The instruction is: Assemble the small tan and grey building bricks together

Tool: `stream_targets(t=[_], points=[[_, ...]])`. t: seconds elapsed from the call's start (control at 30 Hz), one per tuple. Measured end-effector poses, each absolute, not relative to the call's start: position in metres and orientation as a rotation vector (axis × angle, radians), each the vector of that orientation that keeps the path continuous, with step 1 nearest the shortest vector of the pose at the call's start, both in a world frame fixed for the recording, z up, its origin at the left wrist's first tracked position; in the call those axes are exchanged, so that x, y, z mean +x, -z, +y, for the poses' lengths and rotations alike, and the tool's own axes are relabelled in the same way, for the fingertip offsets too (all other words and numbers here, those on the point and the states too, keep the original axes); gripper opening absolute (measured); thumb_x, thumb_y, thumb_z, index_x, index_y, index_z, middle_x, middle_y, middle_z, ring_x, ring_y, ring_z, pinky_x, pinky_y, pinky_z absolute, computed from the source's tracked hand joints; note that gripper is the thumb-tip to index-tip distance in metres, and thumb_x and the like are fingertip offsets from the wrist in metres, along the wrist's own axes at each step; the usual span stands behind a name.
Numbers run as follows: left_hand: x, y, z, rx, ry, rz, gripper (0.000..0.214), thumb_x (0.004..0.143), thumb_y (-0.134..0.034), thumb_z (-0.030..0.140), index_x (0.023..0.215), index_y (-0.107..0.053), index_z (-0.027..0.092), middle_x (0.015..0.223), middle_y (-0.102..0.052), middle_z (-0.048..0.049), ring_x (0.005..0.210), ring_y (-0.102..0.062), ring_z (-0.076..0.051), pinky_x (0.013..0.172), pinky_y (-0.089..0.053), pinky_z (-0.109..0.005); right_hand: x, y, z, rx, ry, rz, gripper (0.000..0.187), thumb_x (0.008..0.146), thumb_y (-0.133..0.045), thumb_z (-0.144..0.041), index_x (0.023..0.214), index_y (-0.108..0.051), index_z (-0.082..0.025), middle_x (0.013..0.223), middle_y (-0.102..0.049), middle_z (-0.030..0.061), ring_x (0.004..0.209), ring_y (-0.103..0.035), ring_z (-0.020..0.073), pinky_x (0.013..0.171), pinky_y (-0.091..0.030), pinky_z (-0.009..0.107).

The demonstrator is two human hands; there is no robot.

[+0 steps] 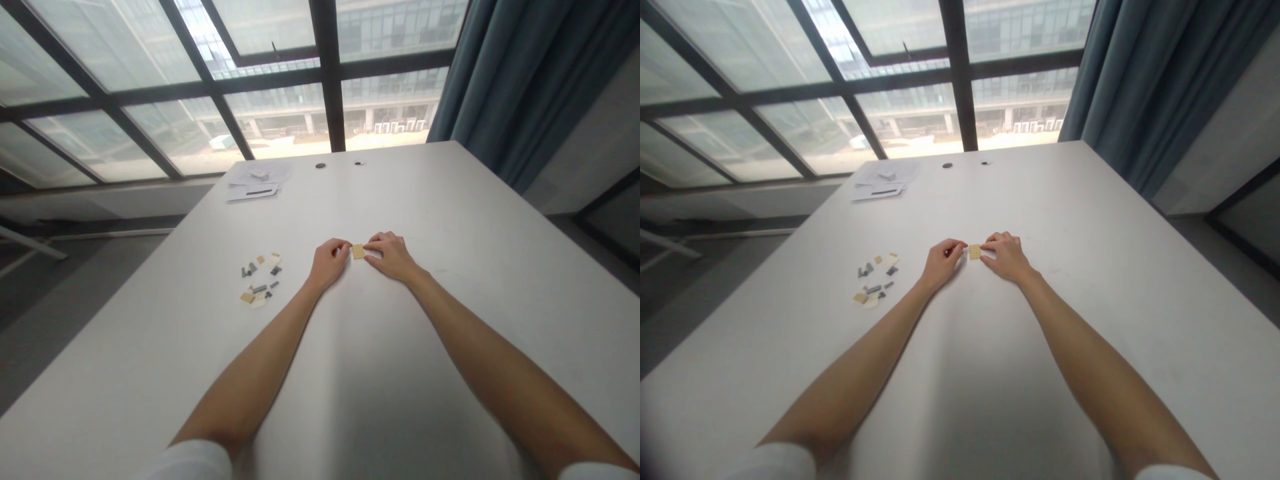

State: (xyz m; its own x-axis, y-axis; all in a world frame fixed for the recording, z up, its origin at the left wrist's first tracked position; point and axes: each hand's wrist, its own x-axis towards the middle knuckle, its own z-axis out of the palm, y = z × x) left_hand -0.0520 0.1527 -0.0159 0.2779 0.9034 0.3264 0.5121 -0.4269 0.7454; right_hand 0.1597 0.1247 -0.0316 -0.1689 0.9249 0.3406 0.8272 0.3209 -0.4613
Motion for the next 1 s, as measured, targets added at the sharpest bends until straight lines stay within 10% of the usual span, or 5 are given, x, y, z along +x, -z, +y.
stream_targets(t=[1.0], points=[[-0.051,0.017,0.154,2.069,-1.013,1.292,0.026,0.091,-0.054,0.027,0.096,-0.078,0.018,0.082,-0.073,-0.0031,0.071,-0.057,-0.016,0.069,-0.044,-0.029,0.163,0.036,0.134,-1.468,-0.274,-1.583,0.041,0.089,-0.053,-0.030,0.126,-0.067,-0.019,0.110,-0.071,0.0106,0.100,-0.061,0.0258,0.095,-0.045,0.044]])
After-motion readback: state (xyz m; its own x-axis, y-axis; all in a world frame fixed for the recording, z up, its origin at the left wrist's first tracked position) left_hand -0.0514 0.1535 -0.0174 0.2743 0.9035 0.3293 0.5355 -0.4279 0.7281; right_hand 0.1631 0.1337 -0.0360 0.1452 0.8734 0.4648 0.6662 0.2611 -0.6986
